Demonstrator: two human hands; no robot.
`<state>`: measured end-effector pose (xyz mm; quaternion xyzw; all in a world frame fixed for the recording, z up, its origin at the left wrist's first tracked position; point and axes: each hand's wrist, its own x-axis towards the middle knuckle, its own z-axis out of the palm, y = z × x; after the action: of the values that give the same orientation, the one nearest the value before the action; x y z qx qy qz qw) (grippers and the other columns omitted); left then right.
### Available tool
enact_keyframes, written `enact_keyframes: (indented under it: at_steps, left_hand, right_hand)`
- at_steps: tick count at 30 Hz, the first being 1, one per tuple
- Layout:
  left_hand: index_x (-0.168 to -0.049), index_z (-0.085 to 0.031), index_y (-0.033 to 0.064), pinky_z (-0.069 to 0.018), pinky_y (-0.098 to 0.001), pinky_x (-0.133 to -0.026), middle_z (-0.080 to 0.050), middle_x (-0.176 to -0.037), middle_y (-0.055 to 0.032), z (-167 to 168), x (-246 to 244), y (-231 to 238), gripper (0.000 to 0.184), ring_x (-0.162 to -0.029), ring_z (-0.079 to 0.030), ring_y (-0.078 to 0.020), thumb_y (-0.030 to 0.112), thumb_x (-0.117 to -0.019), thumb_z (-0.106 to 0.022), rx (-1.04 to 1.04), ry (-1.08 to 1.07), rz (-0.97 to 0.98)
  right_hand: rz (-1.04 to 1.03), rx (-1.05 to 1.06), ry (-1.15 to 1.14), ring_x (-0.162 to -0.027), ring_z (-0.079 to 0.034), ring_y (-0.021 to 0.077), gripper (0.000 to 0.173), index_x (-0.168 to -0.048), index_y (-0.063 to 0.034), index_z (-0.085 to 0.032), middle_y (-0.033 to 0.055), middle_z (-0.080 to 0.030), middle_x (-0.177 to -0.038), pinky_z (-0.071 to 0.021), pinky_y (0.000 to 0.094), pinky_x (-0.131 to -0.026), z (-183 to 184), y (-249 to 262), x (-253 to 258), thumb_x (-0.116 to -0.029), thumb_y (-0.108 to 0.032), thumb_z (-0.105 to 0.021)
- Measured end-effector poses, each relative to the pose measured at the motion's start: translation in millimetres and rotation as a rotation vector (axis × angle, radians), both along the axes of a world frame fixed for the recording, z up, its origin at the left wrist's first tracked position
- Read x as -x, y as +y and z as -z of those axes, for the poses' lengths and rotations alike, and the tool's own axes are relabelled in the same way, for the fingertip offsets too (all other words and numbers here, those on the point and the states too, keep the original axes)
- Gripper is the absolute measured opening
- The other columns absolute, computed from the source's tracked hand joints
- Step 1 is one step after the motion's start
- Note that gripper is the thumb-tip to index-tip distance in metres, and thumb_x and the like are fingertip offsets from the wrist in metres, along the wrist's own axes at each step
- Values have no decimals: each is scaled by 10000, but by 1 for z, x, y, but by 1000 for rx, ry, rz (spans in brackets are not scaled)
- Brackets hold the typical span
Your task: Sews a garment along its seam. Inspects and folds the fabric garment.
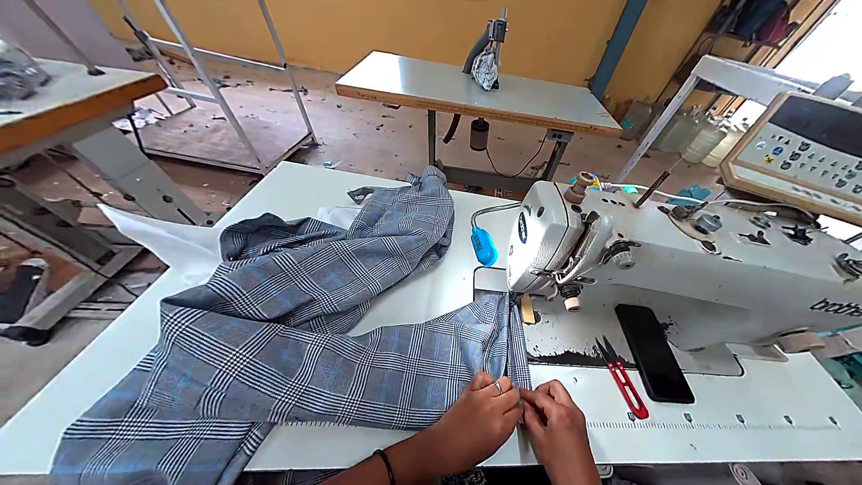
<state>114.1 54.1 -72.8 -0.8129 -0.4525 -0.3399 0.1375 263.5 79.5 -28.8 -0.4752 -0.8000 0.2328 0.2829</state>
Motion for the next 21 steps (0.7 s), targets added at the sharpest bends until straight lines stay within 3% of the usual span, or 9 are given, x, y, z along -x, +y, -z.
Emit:
enact_keyframes:
  at_steps: [2, 5, 8, 10, 16, 21]
  left_hand:
    - [-867, -725, 113, -439, -384, -815, -678, -839, -35, -3, 4, -4, 169, -850, -647, -216, 105, -911, -562, 75, -17, 43]
    - [-931, -713, 145, -431, -448, -881, -711, -997, -43, -10, 11, -10, 199, -956, -667, -221, 201, -922, -522, 135, 21, 39]
    - [-957, -698, 188, -422, -398, -867, -736, -1108, -2, -9, 13, -12, 220, -1011, -671, -167, 284, -934, -502, 74, 93, -109]
    - [-978, -724, 196, -438, -373, -815, -738, -1044, 14, -7, 11, -12, 242, -937, -677, -156, 313, -918, -521, 43, 117, -190]
    - [-978, -773, 206, -414, -357, -803, -707, -950, 18, -10, 8, -12, 273, -838, -643, -160, 315, -892, -539, 89, 74, -225]
    - [-995, -778, 204, -391, -349, -799, -730, -1031, 32, -11, 11, -10, 290, -799, -617, -155, 304, -906, -521, 110, 81, -188]
  right_hand:
    - [-28, 67, -42, -814, -661, 307, 180, -980, 64, -782, 238, -648, -890, -566, 359, -752, -5, 0, 0, -854, 82, -655]
    - [-55, 122, -173, -969, -645, 413, 221, -1054, 79, -763, 281, -643, -1038, -558, 455, -850, -13, -5, 4, -884, 64, -622]
    - [-77, 2, -373, -989, -664, 470, 255, -1087, 73, -759, 265, -661, -1257, -558, 532, -774, -19, -18, 9, -859, 43, -650]
    - [-81, 2, -438, -1003, -675, 444, 303, -1148, 44, -753, 205, -657, -1340, -526, 547, -750, -23, -23, 9, -864, 35, -648]
    - [-106, 83, -391, -984, -678, 417, 381, -1244, -14, -733, 121, -672, -1358, -478, 571, -730, -25, -21, -2, -895, 44, -593]
    - [-86, 63, -304, -940, -681, 392, 355, -1178, -15, -764, 112, -707, -1298, -472, 561, -726, -20, -18, -3, -874, 58, -595]
